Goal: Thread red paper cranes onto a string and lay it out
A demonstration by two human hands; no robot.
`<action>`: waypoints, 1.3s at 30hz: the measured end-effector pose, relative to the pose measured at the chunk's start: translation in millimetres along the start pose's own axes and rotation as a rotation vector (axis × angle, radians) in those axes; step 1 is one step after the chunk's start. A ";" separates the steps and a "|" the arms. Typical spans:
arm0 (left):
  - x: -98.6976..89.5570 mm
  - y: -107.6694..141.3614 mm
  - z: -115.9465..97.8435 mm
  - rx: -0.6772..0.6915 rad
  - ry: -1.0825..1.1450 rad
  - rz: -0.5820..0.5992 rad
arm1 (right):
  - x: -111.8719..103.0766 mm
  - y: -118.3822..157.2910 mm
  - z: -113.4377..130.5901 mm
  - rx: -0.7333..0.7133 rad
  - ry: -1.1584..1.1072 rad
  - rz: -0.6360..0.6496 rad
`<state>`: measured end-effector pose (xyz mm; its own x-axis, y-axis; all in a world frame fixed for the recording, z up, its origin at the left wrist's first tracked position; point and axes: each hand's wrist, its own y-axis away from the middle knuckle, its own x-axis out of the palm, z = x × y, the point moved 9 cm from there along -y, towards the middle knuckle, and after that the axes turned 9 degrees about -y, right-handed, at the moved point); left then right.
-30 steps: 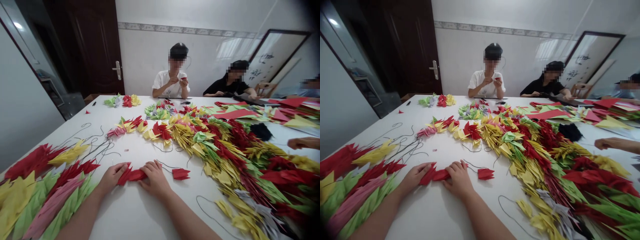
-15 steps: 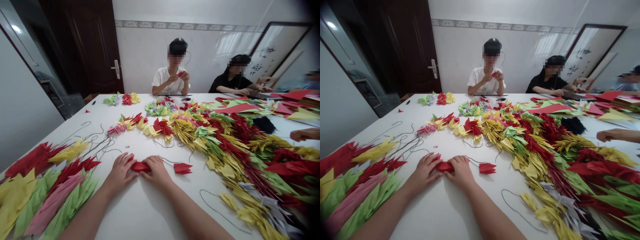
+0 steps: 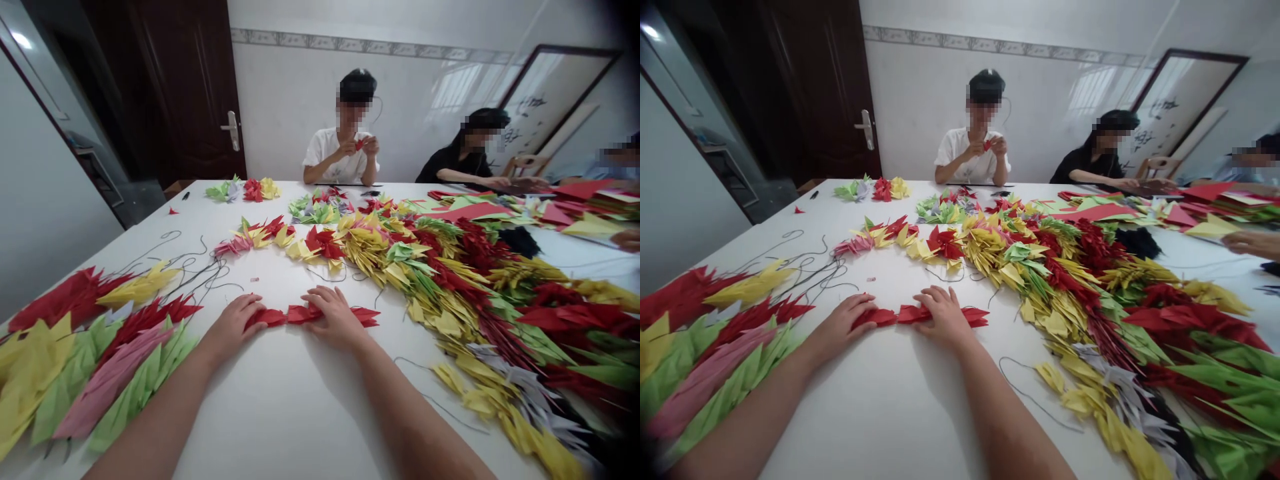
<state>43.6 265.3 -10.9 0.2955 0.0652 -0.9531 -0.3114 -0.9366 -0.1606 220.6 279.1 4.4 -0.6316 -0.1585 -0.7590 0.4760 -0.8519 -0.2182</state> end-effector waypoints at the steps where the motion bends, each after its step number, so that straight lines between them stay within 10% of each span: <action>1: -0.1 0.5 1.3 0.000 -0.007 -0.002 | -2.8 0.2 -4.3 0.005 0.015 0.010; 23: -9.0 -1.6 23.3 -0.154 -0.043 -0.229 | -74.2 21.9 -63.3 0.096 0.018 -0.100; 29: -14.7 -0.9 27.3 -0.265 -0.134 -0.282 | -66.9 32.2 -99.2 0.209 -0.050 0.039; 39: -14.3 -1.0 21.0 -0.338 -0.117 -0.263 | -68.5 20.1 -100.5 0.163 0.110 -0.158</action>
<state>20.7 272.5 -2.5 0.2148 0.3363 -0.9169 0.0792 -0.9418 -0.3268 335.0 322.9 -9.7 -0.6158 0.0307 -0.7873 0.2662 -0.9324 -0.2445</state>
